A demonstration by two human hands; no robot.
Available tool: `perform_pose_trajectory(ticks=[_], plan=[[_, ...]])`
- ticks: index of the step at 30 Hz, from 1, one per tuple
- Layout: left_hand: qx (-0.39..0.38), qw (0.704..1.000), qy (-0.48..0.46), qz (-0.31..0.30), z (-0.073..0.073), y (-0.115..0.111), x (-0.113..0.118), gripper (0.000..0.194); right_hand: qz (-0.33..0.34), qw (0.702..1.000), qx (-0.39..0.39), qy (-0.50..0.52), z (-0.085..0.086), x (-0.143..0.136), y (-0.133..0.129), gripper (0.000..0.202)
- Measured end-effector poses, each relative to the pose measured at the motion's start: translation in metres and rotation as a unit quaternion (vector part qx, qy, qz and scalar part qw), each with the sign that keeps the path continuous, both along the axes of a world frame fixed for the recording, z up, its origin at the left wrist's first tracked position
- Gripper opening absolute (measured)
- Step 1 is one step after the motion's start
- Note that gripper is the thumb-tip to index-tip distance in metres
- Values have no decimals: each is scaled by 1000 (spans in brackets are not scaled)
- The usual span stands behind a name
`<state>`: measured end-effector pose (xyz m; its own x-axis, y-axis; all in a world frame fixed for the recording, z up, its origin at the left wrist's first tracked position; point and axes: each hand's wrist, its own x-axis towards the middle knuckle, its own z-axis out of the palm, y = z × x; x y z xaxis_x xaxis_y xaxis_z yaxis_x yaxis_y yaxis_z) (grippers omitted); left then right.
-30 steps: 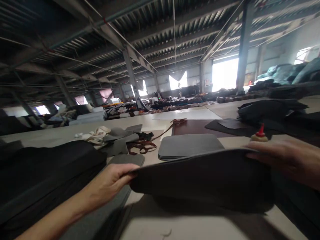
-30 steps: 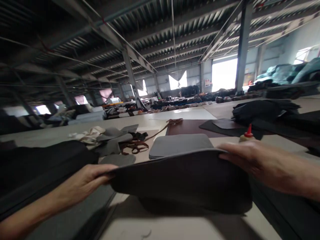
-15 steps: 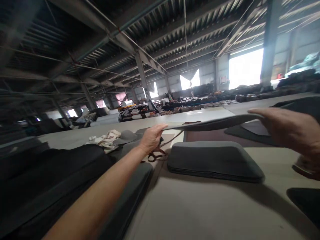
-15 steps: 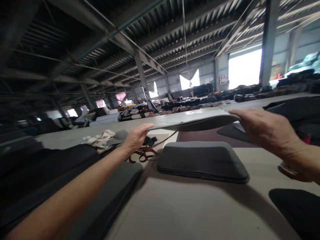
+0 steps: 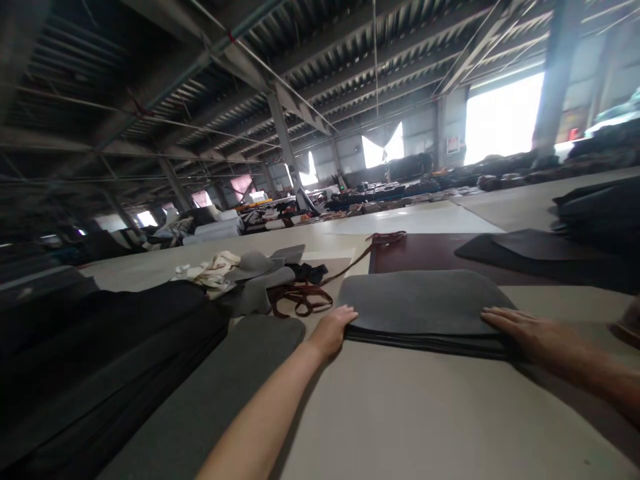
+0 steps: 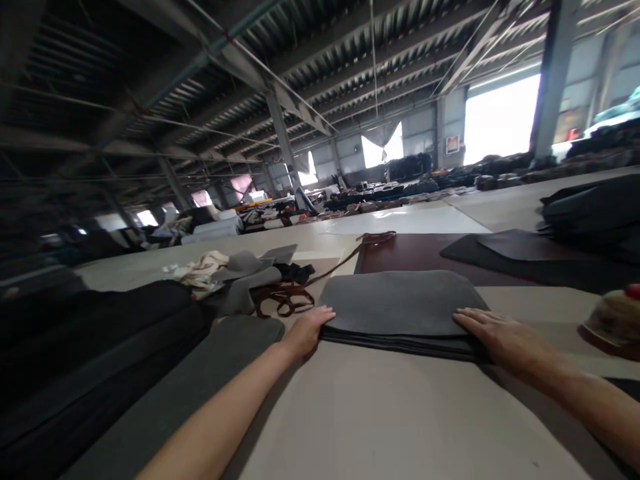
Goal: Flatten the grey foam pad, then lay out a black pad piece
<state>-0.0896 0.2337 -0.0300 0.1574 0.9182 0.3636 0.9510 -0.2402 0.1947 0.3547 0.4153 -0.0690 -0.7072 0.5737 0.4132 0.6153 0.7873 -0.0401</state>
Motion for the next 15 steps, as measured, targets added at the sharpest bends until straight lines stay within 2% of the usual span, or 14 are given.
perform_pose_trajectory(ticks=[6, 8, 12, 15], plan=[[-26, 999, 11, 21, 2, -1, 3, 63, 3, 1000, 22, -11, -2, -2, -1, 61], [-40, 998, 20, 32, 4, -2, 4, 67, 7, 999, 18, -33, 3, -6, -5, 62], [-68, 996, 33, 41, 11, -12, 8, 75, -29, 994, -22, -103, 34, -18, -30, 66], [-71, 996, 27, 39, 7, -23, 0, 77, -52, 985, -46, -158, 61, -27, -60, 69]])
